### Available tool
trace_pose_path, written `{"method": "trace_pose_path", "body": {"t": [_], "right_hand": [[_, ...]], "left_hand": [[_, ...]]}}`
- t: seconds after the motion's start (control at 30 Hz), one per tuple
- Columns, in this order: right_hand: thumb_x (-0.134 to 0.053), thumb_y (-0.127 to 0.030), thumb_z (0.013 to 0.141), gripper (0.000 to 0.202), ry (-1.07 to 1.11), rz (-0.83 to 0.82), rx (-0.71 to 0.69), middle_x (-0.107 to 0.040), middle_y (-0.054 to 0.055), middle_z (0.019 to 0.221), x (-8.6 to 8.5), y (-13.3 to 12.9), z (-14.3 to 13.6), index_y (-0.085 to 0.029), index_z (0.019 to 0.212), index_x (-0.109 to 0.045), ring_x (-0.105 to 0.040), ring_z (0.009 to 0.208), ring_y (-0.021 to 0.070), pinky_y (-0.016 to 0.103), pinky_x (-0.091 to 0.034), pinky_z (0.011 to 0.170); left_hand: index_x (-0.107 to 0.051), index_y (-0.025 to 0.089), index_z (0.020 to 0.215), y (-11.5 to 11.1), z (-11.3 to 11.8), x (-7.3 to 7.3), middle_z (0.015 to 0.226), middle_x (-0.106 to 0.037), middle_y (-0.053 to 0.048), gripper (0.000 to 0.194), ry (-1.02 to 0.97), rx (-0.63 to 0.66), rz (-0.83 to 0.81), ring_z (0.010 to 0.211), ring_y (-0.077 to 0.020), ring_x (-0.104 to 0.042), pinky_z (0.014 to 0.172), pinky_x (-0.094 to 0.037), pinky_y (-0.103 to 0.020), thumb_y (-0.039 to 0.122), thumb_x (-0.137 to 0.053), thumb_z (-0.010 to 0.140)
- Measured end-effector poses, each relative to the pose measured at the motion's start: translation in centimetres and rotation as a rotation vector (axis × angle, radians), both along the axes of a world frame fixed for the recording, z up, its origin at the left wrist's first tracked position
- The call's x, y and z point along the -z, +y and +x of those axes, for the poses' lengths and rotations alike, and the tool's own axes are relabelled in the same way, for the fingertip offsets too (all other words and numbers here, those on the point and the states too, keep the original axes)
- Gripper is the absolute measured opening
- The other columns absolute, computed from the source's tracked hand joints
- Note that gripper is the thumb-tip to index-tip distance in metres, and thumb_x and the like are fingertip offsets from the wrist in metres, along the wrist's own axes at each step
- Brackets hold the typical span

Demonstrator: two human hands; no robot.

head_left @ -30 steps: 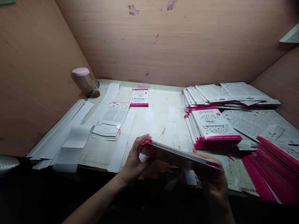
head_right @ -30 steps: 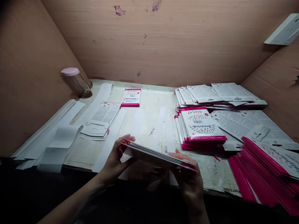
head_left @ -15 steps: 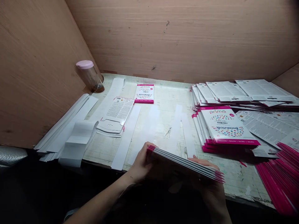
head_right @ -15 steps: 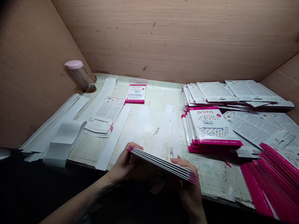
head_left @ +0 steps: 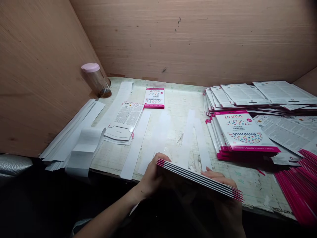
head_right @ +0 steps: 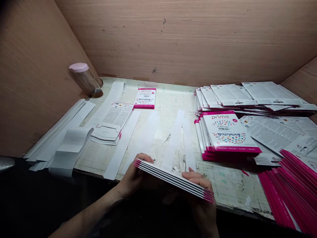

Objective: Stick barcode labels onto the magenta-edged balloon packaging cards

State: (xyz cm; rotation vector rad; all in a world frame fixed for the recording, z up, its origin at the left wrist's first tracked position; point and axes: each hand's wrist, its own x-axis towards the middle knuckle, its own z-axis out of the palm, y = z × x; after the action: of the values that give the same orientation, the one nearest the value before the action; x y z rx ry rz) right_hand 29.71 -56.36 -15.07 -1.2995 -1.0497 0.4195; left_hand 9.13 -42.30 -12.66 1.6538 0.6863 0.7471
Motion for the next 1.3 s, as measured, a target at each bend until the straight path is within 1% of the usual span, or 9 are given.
{"method": "trace_pose_path", "body": {"t": [0.2, 0.3, 0.43, 0.57, 0.67, 0.8, 1.0, 1.17, 1.3], "right_hand": [[-0.073, -0.027, 0.077, 0.023, 0.078, -0.107, 0.198, -0.069, 0.003, 0.089, -1.5, 0.8, -0.1, -0.023, 0.096, -0.061, -0.068, 0.082, 0.0212, 0.040, -0.056, 0.080], [-0.081, -0.032, 0.067, 0.053, 0.257, -0.162, 0.285, -0.070, 0.005, 0.097, -3.1, 4.3, 1.2, -0.023, 0.111, -0.053, -0.068, 0.083, 0.0204, 0.033, -0.058, 0.072], [-0.082, -0.040, 0.059, 0.069, 0.459, -0.341, 0.156, -0.071, 0.007, 0.098, -3.3, 10.3, 4.1, -0.021, 0.112, -0.043, -0.070, 0.084, 0.0254, 0.041, -0.059, 0.070], [-0.074, -0.033, 0.062, 0.055, 0.279, -0.538, 0.257, -0.070, 0.007, 0.094, -1.6, 13.5, 6.3, -0.022, 0.104, -0.040, -0.070, 0.085, 0.0250, 0.040, -0.059, 0.073], [-0.072, -0.028, 0.062, 0.050, 0.147, -0.586, 0.349, -0.067, 0.009, 0.095, -0.5, 14.0, 6.9, -0.021, 0.102, -0.042, -0.068, 0.090, 0.0277, 0.044, -0.056, 0.081], [-0.068, -0.026, 0.067, 0.041, -0.086, -0.660, 0.447, -0.062, 0.016, 0.102, -0.3, 13.7, 6.1, -0.018, 0.102, -0.048, -0.062, 0.102, 0.0344, 0.049, -0.050, 0.089], [-0.056, -0.018, 0.082, 0.030, -0.535, -0.842, 0.480, -0.050, 0.026, 0.122, -1.8, 14.2, 3.6, -0.013, 0.112, -0.058, -0.056, 0.107, 0.0394, 0.050, -0.049, 0.082], [-0.049, -0.017, 0.090, 0.020, -0.747, -0.898, 0.335, -0.056, 0.023, 0.118, -4.5, 20.5, 7.3, -0.012, 0.100, -0.066, -0.050, 0.116, 0.0348, 0.048, -0.043, 0.094], [-0.060, -0.032, 0.090, 0.032, -0.759, -0.922, 0.147, -0.057, 0.012, 0.124, -5.7, 27.2, 12.0, -0.015, 0.117, -0.060, -0.056, 0.112, 0.0249, 0.043, -0.048, 0.094]], "left_hand": [[-0.053, 0.021, 0.098, 0.5, -0.2, -1.8, 0.091, -0.060, -0.003, 0.009, 0.135, -0.060, 0.034, 0.084, -0.0189, -0.058, 0.075, -0.048, -0.032, 0.025, -0.055, 0.089], [-0.049, 0.022, 0.113, 3.1, 1.3, -3.1, 0.096, -0.064, -0.004, 0.033, 0.158, -0.086, -0.034, 0.089, -0.0211, -0.062, 0.079, -0.050, -0.035, 0.027, -0.064, 0.084], [-0.035, 0.017, 0.136, 7.6, 4.4, -3.0, 0.122, -0.059, -0.015, 0.074, 0.186, -0.069, -0.079, 0.110, -0.0287, -0.060, 0.094, -0.047, -0.045, 0.031, -0.073, 0.074], [-0.029, 0.018, 0.146, 10.0, 6.4, -1.9, 0.148, -0.032, -0.021, 0.094, 0.463, -0.101, 0.239, 0.137, -0.0406, -0.033, 0.110, -0.026, -0.058, 0.039, -0.077, 0.068], [-0.042, 0.023, 0.141, 10.9, 7.3, -1.5, 0.157, -0.022, -0.017, 0.099, 0.625, 0.160, 0.570, 0.144, -0.0455, -0.012, 0.113, -0.006, -0.064, 0.051, -0.085, 0.056], [-0.057, 0.025, 0.127, 12.3, 8.9, -1.4, 0.144, -0.044, -0.016, 0.093, 0.705, 0.468, 0.770, 0.136, -0.0448, -0.031, 0.112, -0.015, -0.063, 0.058, -0.087, 0.046], [-0.060, 0.021, 0.126, 13.5, 9.5, 0.2, 0.139, -0.049, -0.020, 0.095, 0.670, 0.521, 0.832, 0.128, -0.0444, -0.040, 0.106, -0.031, -0.057, 0.067, -0.083, 0.046], [-0.060, 0.024, 0.125, 14.1, 9.4, 2.0, 0.139, -0.050, -0.019, 0.099, 0.619, 0.509, 0.852, 0.128, -0.0435, -0.042, 0.105, -0.032, -0.057, 0.072, -0.081, 0.041], [-0.060, 0.022, 0.125, 14.2, 9.5, 2.3, 0.141, -0.048, -0.020, 0.101, 0.639, 0.505, 0.855, 0.130, -0.0427, -0.041, 0.108, -0.030, -0.056, 0.073, -0.080, 0.041]]}}
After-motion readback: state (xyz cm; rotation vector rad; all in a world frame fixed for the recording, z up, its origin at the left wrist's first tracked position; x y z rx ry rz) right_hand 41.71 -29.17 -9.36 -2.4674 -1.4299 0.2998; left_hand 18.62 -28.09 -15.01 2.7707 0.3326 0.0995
